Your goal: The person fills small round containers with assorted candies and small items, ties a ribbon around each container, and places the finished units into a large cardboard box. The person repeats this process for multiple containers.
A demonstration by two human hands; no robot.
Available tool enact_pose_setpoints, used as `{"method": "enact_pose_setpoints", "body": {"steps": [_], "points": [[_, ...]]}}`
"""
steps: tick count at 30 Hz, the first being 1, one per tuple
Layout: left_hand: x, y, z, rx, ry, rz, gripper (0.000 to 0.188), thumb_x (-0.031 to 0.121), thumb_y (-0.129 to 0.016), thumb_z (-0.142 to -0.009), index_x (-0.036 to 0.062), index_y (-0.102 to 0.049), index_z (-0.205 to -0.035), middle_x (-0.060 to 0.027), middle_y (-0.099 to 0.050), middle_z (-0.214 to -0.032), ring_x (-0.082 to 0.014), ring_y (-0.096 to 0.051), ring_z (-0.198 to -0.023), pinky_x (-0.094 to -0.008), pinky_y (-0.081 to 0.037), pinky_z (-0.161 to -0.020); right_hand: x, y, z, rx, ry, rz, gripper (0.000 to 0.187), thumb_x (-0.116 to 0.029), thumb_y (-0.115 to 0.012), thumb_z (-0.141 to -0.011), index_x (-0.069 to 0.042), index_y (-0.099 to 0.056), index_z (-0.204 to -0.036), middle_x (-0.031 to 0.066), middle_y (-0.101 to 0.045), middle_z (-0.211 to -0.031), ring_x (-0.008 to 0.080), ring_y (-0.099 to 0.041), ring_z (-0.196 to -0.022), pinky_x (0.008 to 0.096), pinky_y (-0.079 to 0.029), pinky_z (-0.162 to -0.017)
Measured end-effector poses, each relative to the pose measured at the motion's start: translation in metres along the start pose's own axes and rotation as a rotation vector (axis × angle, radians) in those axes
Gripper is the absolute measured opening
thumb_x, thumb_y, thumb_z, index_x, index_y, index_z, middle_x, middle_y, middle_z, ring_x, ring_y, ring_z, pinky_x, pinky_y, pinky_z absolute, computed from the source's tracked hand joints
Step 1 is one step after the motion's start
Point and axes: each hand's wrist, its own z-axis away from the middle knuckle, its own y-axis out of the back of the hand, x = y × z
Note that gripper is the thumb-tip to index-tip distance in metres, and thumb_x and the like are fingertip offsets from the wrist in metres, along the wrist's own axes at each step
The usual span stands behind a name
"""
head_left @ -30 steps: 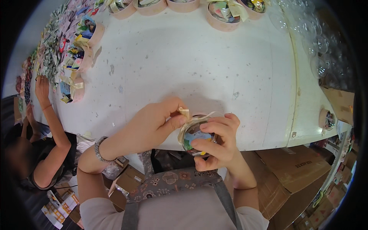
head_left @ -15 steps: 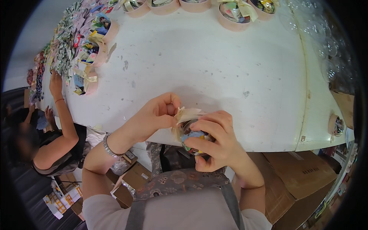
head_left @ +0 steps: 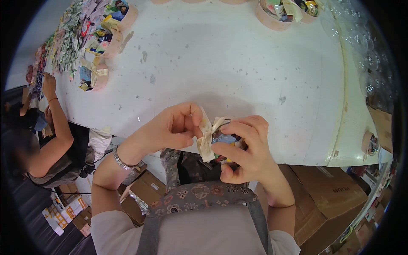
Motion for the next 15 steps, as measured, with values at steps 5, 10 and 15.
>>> {"method": "enact_pose_setpoints", "body": {"steps": [5,10,15], "points": [[0.004,-0.008,0.006,-0.025,-0.021,-0.456,0.038,0.007,-0.077,-0.080,0.0099,-0.049,-0.104,0.0012,-0.063,-0.094,-0.0046,-0.055,-0.087,-0.0221,-0.044,-0.073,-0.002,0.001,-0.002,-0.038,-0.039,0.010,0.043,-0.017,-0.068,-0.055,-0.019,-0.069,-0.098,0.0061,-0.055,-0.116,0.0271,-0.053,-0.103,0.0428,-0.041,-0.085],[-0.009,-0.009,0.006,0.131,-0.250,-0.223,0.044,0.003,-0.077,-0.079,0.0091,-0.049,-0.113,-0.0017,-0.064,-0.096,-0.0082,-0.059,-0.092,-0.0252,-0.047,-0.081,-0.005,0.003,-0.007,-0.084,-0.070,0.042,0.049,-0.018,-0.079,-0.058,-0.017,-0.068,-0.105,0.0068,-0.053,-0.119,0.0279,-0.050,-0.105,0.0404,-0.043,-0.085],[0.007,-0.019,-0.017,0.218,-0.295,-0.030,0.067,-0.003,-0.075,-0.078,0.0063,-0.042,-0.136,-0.0069,-0.065,-0.105,-0.0126,-0.062,-0.098,-0.0256,-0.050,-0.085,0.002,0.007,-0.009,-0.098,-0.016,0.105,0.067,-0.034,-0.088,-0.063,-0.008,-0.062,-0.119,0.0114,-0.053,-0.122,0.0293,-0.051,-0.106,0.0383,-0.045,-0.084]]}}
